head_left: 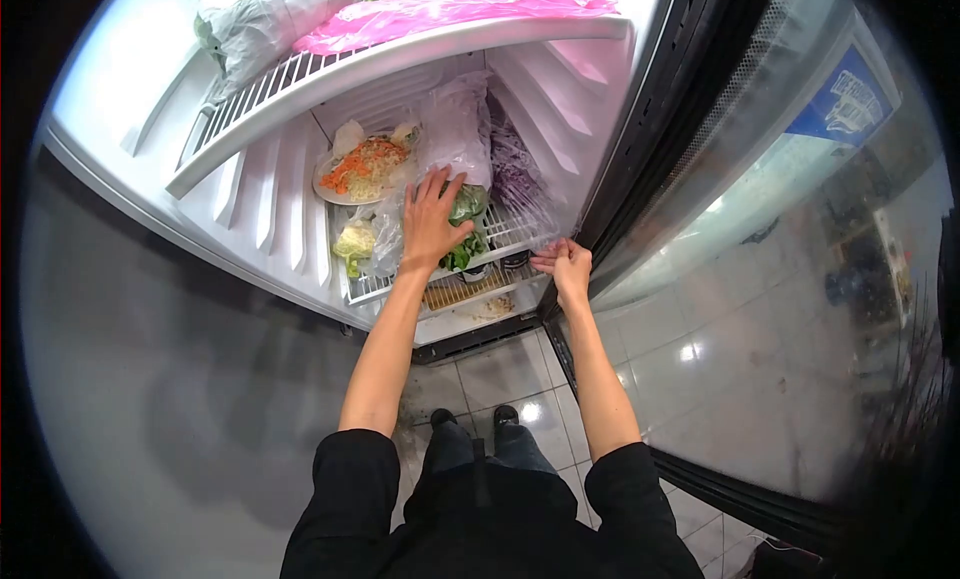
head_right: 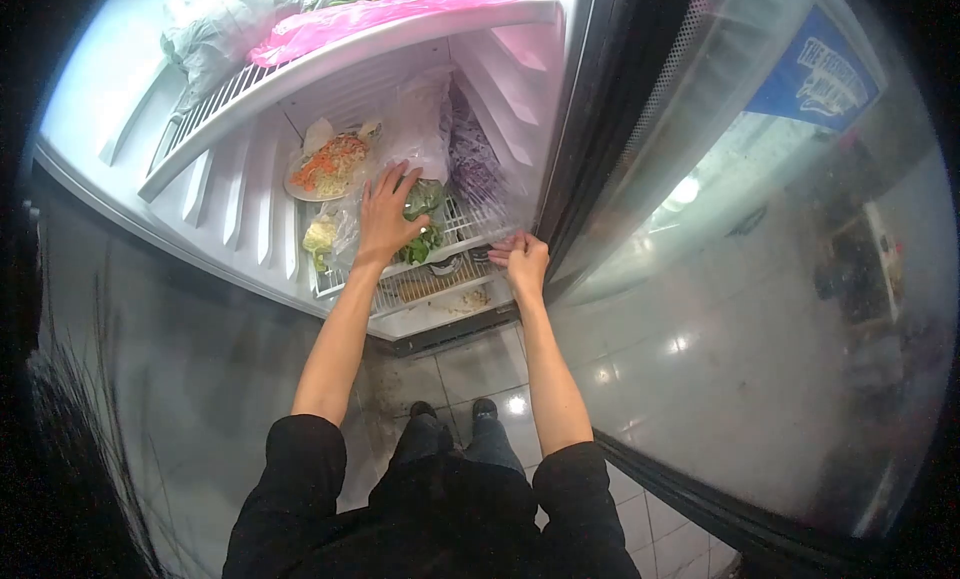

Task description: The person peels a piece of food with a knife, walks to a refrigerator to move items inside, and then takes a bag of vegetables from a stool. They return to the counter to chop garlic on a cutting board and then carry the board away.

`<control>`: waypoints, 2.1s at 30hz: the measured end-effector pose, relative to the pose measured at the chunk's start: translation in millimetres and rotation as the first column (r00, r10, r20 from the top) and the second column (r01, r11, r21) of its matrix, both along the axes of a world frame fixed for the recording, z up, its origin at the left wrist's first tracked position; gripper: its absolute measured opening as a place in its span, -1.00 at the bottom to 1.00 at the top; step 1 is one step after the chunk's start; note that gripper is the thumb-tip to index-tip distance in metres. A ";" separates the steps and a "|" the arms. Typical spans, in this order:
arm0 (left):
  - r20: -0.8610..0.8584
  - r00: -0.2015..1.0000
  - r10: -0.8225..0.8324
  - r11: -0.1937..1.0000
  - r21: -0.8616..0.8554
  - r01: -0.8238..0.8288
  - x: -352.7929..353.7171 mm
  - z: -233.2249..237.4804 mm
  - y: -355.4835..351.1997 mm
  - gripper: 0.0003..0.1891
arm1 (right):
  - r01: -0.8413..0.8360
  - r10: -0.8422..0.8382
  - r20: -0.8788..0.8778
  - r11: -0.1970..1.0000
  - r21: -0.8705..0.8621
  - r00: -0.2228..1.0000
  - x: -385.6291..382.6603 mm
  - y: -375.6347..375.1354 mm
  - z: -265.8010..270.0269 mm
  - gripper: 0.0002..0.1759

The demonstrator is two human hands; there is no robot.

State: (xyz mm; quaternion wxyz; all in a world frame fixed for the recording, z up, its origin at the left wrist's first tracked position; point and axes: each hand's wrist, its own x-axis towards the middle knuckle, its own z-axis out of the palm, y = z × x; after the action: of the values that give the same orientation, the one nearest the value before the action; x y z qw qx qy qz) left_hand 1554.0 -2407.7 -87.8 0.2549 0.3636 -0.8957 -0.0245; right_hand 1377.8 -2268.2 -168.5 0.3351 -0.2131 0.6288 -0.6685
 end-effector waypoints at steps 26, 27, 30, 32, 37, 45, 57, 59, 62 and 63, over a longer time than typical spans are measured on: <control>-0.695 0.717 0.055 0.737 0.513 0.440 95.2 13.1 110.0 -0.86 | 0.033 0.167 -0.937 0.982 0.186 0.308 74.0 -28.5 52.7 -0.66; -0.697 0.715 0.062 0.741 0.512 0.435 110.3 4.3 113.1 -0.86 | -0.069 0.148 -0.900 0.989 0.131 0.411 81.3 -30.3 57.4 -0.69; -0.673 0.691 0.264 0.752 0.592 0.290 144.6 -18.2 114.1 -0.92 | -0.147 0.058 -0.887 0.989 -0.011 0.459 101.4 -43.7 59.3 -0.76; -0.730 0.495 0.471 0.696 0.652 0.301 157.7 -30.1 112.8 -0.90 | -0.172 0.063 -0.821 0.984 -0.044 0.567 112.7 -57.8 61.4 -0.80; -0.733 0.415 0.539 0.615 0.679 0.400 173.7 -44.1 97.1 -0.83 | -0.160 0.020 -0.813 0.983 -0.091 0.582 129.2 -89.7 65.2 -0.83; -0.739 0.534 0.410 0.527 0.670 0.523 178.5 -42.9 77.2 -0.63 | 0.009 -0.014 -0.865 1.000 -0.011 0.502 152.7 -146.9 81.0 -0.64; -0.680 0.628 0.378 0.409 0.731 0.546 196.5 -41.8 53.3 -0.67 | 0.076 0.178 -0.946 0.976 0.205 0.270 129.6 -169.3 80.0 -0.79; -0.678 0.626 0.385 0.389 0.734 0.557 194.3 -39.0 50.8 -0.69 | 0.068 0.202 -0.944 0.972 0.227 0.259 119.9 -171.9 83.0 -0.79; -0.681 0.618 0.393 0.360 0.733 0.578 189.4 -37.3 44.6 -0.74 | 0.062 0.253 -0.933 0.959 0.276 0.255 113.3 -176.0 82.4 -0.76; -0.680 0.619 0.393 0.344 0.733 0.587 187.9 -37.3 42.2 -0.77 | 0.067 0.280 -0.922 0.949 0.308 0.268 115.9 -175.7 86.9 -0.74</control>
State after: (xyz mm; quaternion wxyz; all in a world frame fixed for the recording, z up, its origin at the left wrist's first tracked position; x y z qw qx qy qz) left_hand 1741.9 -2365.5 -125.0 0.3554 0.3257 -0.5262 -0.7005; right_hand 1493.6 -2444.0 -81.5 -0.0393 -0.5634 0.7757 -0.2817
